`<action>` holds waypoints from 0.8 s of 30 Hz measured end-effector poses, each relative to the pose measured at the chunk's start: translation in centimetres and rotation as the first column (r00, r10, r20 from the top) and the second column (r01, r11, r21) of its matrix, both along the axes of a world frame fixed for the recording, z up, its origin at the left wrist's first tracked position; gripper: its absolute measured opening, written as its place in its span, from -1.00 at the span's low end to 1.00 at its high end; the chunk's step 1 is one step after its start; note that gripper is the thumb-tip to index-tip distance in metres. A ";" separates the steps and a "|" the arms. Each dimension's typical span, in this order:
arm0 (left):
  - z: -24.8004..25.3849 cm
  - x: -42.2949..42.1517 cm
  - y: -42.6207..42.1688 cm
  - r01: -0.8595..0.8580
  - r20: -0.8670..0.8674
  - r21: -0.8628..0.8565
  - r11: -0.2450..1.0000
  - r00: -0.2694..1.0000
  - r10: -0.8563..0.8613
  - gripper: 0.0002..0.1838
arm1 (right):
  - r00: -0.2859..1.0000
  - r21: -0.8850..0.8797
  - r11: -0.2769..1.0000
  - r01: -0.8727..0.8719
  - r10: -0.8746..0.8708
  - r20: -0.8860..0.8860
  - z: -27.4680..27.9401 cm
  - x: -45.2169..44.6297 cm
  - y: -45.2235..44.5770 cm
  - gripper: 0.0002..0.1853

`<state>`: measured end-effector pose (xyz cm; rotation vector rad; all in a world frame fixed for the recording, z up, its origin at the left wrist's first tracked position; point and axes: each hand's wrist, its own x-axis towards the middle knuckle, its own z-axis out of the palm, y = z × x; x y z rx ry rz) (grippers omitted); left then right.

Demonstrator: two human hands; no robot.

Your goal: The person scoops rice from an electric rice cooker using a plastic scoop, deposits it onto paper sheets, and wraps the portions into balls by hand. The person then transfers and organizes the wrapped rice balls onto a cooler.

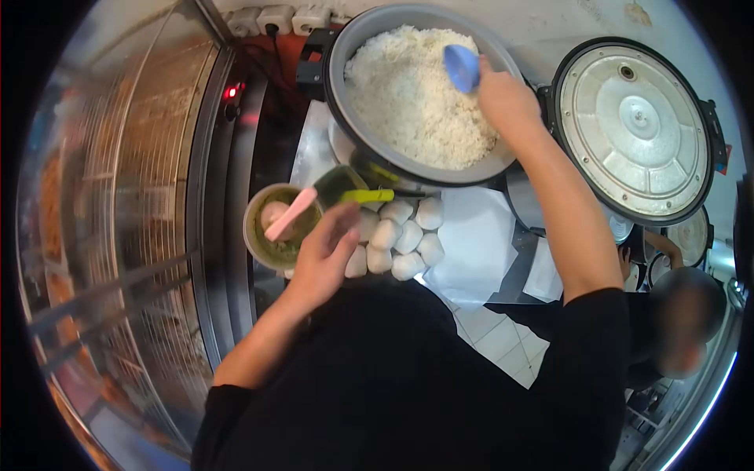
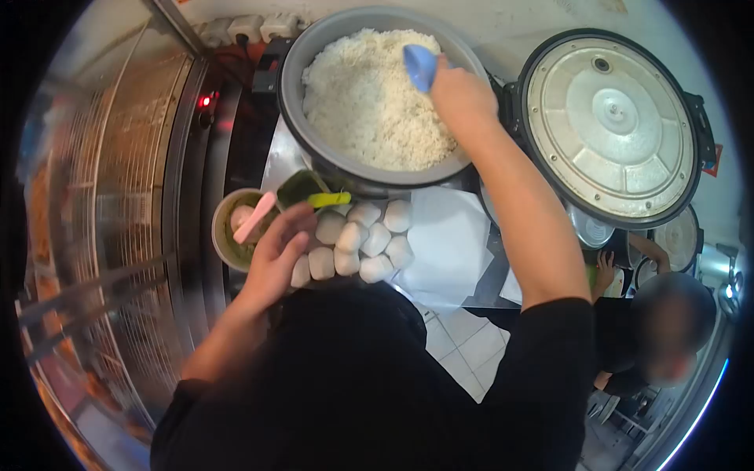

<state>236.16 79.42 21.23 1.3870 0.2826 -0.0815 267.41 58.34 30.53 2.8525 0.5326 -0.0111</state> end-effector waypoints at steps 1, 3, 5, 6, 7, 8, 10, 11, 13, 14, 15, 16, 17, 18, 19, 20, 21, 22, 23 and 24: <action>0.5 2.0 -0.4 -0.039 0.043 0.011 0.999 0.998 0.038 -0.35 | 0.999 -0.062 0.997 -0.036 0.033 -0.043 -0.7 0.4 1.2 -0.38; 0.9 4.6 -0.9 -0.044 0.096 -0.183 0.982 0.993 0.063 -0.25 | 0.992 -0.149 0.985 -0.092 0.077 -0.102 -1.5 1.6 3.4 -0.33; -0.3 5.4 -1.2 0.039 0.121 -0.226 0.973 0.993 -0.011 -0.17 | 0.973 -0.167 0.984 -0.056 0.016 -0.230 -2.2 1.7 4.4 -0.30; 0.3 5.5 -1.2 0.072 0.142 -0.242 0.968 0.989 -0.037 -0.13 | 0.973 -0.178 0.983 -0.052 0.009 -0.233 -2.2 2.0 5.1 -0.30; 0.1 5.3 -1.2 0.096 0.140 -0.243 0.965 0.988 -0.063 -0.12 | 0.954 -0.189 0.978 -0.086 0.027 -0.298 -2.3 2.4 5.8 -0.33; 0.0 5.4 -0.9 0.113 0.153 -0.238 0.965 0.985 -0.078 -0.10 | 0.930 -0.196 0.973 -0.122 0.044 -0.364 -2.5 3.0 6.3 -0.35; -0.3 5.6 -0.3 0.131 0.161 -0.236 0.963 0.982 -0.095 -0.08 | 0.883 -0.166 0.967 -0.194 0.098 -0.458 -3.2 5.8 6.4 -0.40; -0.3 5.6 0.0 0.164 0.169 -0.166 0.972 0.976 -0.136 -0.05 | 0.826 -0.125 0.958 -0.260 0.153 -0.543 -3.6 6.8 6.4 -0.44; -0.4 5.5 0.1 0.194 0.170 -0.098 0.976 0.970 -0.176 -0.03 | 0.793 -0.128 0.962 -0.243 0.122 -0.597 -3.2 7.3 7.2 -0.48; -0.3 5.6 0.0 0.178 0.169 -0.098 0.979 0.973 -0.160 -0.02 | 0.764 -0.128 0.965 -0.228 0.096 -0.638 -3.0 7.4 7.6 -0.52; -0.3 5.6 -0.1 0.164 0.170 -0.098 0.982 0.975 -0.146 -0.02 | 0.763 -0.127 0.965 -0.228 0.097 -0.639 -3.1 7.4 7.8 -0.52; -0.3 5.6 -0.1 0.163 0.169 -0.098 0.982 0.975 -0.145 -0.02 | 0.750 -0.117 0.969 -0.216 0.088 -0.655 -3.1 7.3 7.8 -0.52; -0.3 5.7 0.0 0.169 0.176 -0.072 0.983 0.972 -0.155 -0.02 | 0.740 -0.106 0.974 -0.202 0.081 -0.668 -3.1 7.2 7.9 -0.53; -0.2 5.7 0.1 0.177 0.182 -0.048 0.983 0.969 -0.166 -0.03 | 0.741 -0.107 0.974 -0.201 0.080 -0.667 -2.9 7.1 8.0 -0.53; -0.4 5.6 0.1 0.178 0.183 -0.050 0.983 0.969 -0.166 -0.03 | 0.732 -0.095 0.978 -0.184 0.072 -0.678 -2.6 6.8 8.0 -0.52; -0.6 5.5 0.2 0.186 0.183 -0.043 0.982 0.967 -0.175 -0.04 | 0.724 -0.084 0.982 -0.167 0.065 -0.687 -2.2 6.5 8.0 -0.52; -0.8 5.5 0.2 0.189 0.182 -0.037 0.981 0.967 -0.179 -0.04 | 0.725 -0.088 0.981 -0.172 0.066 -0.686 -1.7 6.1 8.2 -0.52; -0.7 5.5 0.2 0.183 0.182 -0.037 0.982 0.968 -0.173 -0.04 | 0.745 -0.069 0.982 -0.173 0.085 -0.661 -1.2 5.4 8.6 -0.49; -0.6 5.6 0.2 0.185 0.184 -0.032 0.982 0.967 -0.177 -0.05 | 0.764 -0.048 0.984 -0.173 0.103 -0.637 -0.9 4.8 8.8 -0.47; -0.5 5.6 0.3 0.189 0.184 -0.025 0.982 0.966 -0.181 -0.05 | 0.763 -0.046 0.983 -0.176 0.107 -0.637 -1.2 4.4 8.9 -0.47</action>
